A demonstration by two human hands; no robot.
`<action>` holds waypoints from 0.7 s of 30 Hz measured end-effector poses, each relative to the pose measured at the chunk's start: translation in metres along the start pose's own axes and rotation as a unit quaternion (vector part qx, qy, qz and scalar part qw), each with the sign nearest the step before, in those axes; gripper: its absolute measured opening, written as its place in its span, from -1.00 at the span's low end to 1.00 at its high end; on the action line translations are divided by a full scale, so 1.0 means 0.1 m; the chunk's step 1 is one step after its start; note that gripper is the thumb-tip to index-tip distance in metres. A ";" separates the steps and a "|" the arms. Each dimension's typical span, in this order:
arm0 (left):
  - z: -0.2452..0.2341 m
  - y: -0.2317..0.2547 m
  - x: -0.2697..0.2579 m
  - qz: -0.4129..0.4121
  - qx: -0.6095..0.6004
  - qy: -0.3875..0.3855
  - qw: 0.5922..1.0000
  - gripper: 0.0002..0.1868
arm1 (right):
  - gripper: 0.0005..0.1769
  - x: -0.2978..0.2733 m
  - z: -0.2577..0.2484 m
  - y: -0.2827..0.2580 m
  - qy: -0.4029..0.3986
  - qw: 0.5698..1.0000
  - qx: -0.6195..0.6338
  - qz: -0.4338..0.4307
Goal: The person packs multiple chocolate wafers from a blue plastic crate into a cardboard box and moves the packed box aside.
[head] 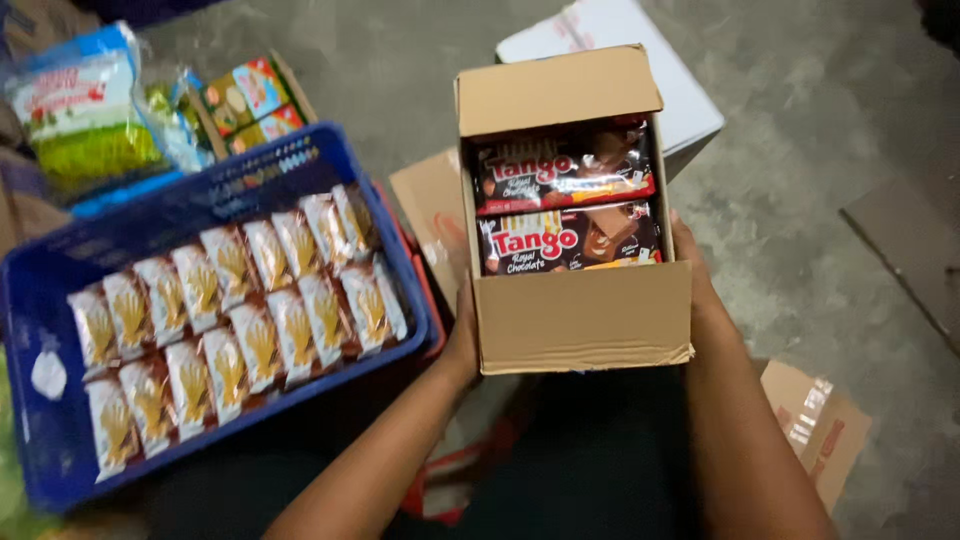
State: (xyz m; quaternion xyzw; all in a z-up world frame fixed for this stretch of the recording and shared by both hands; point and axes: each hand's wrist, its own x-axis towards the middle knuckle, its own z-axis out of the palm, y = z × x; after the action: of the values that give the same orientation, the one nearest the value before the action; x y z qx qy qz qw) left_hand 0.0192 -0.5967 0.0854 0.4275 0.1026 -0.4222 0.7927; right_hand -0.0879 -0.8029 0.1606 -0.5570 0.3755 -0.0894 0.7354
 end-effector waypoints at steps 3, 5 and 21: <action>0.24 0.17 0.32 0.008 0.038 -0.047 0.998 -0.16 | -0.52 0.45 -0.22 0.02 0.012 0.998 -0.012 -0.055; 0.43 0.13 0.54 0.007 0.059 -0.076 0.995 -0.15 | -0.64 0.93 -0.57 0.17 0.027 0.974 -0.129 -0.185; 0.65 0.41 1.43 -0.033 0.332 0.125 0.934 0.16 | -0.50 1.89 -0.67 -0.07 -0.002 0.985 0.170 0.006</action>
State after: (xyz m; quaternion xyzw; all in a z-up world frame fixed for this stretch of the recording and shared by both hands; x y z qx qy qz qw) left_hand 0.1265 -0.7187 0.0749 0.7121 0.0689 -0.4011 0.5721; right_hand 0.0034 -0.9600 0.0744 -0.4217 0.3563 -0.1466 0.8208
